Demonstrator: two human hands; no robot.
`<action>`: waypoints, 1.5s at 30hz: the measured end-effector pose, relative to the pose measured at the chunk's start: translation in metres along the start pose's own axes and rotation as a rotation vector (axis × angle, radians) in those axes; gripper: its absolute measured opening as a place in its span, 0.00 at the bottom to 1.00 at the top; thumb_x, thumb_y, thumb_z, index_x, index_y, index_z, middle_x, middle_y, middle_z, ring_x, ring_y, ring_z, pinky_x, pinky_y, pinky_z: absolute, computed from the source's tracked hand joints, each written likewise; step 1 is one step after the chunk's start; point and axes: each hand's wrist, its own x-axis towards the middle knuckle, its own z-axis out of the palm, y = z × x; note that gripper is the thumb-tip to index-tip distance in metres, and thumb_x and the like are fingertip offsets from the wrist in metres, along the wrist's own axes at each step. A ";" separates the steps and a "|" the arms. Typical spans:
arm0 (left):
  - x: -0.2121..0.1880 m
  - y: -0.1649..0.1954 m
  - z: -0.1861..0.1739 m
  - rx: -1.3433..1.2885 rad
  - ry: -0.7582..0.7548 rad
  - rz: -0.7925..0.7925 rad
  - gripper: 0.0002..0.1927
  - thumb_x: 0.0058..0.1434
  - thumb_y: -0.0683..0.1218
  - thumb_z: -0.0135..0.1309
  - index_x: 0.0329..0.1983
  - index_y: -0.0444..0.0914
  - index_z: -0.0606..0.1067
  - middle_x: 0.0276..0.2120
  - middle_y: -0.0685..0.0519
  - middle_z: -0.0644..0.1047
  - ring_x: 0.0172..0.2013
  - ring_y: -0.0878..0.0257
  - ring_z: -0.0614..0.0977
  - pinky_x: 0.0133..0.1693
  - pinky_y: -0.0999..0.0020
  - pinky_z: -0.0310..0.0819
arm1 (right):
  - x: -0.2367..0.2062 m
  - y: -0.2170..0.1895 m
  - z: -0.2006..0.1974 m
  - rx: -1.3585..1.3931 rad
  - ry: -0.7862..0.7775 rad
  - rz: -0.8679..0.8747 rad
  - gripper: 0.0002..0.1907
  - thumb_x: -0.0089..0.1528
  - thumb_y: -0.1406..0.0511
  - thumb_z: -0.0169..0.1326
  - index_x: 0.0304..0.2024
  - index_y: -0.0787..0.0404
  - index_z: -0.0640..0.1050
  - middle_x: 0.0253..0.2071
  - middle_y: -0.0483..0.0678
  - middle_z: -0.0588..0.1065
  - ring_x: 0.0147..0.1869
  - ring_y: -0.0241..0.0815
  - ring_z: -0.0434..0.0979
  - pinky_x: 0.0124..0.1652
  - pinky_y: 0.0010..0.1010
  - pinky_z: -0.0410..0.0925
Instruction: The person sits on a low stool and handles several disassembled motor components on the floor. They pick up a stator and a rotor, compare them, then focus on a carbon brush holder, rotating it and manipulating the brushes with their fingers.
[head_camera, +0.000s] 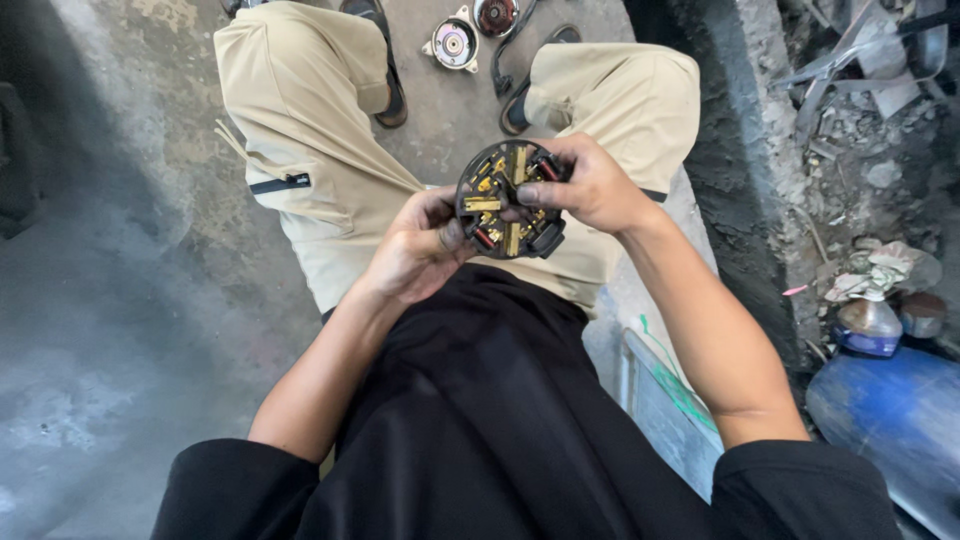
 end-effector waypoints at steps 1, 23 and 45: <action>0.000 0.001 0.000 0.016 0.009 0.004 0.31 0.64 0.45 0.64 0.66 0.27 0.68 0.59 0.40 0.77 0.61 0.53 0.79 0.65 0.55 0.72 | 0.002 0.002 -0.001 -0.004 -0.011 -0.006 0.21 0.65 0.65 0.61 0.56 0.72 0.77 0.44 0.49 0.81 0.44 0.36 0.83 0.48 0.29 0.77; 0.006 -0.004 -0.005 0.175 -0.027 0.135 0.32 0.62 0.48 0.68 0.63 0.26 0.72 0.57 0.43 0.79 0.60 0.57 0.78 0.66 0.62 0.68 | 0.006 0.020 0.004 0.092 0.057 -0.033 0.26 0.62 0.65 0.64 0.60 0.70 0.74 0.48 0.47 0.79 0.49 0.35 0.80 0.51 0.31 0.77; 0.005 0.000 -0.002 0.079 -0.069 0.069 0.31 0.63 0.47 0.68 0.63 0.26 0.72 0.56 0.44 0.79 0.58 0.58 0.79 0.64 0.62 0.69 | 0.006 0.050 -0.011 0.596 -0.016 0.098 0.27 0.61 0.64 0.60 0.58 0.76 0.74 0.50 0.58 0.79 0.50 0.47 0.82 0.53 0.37 0.75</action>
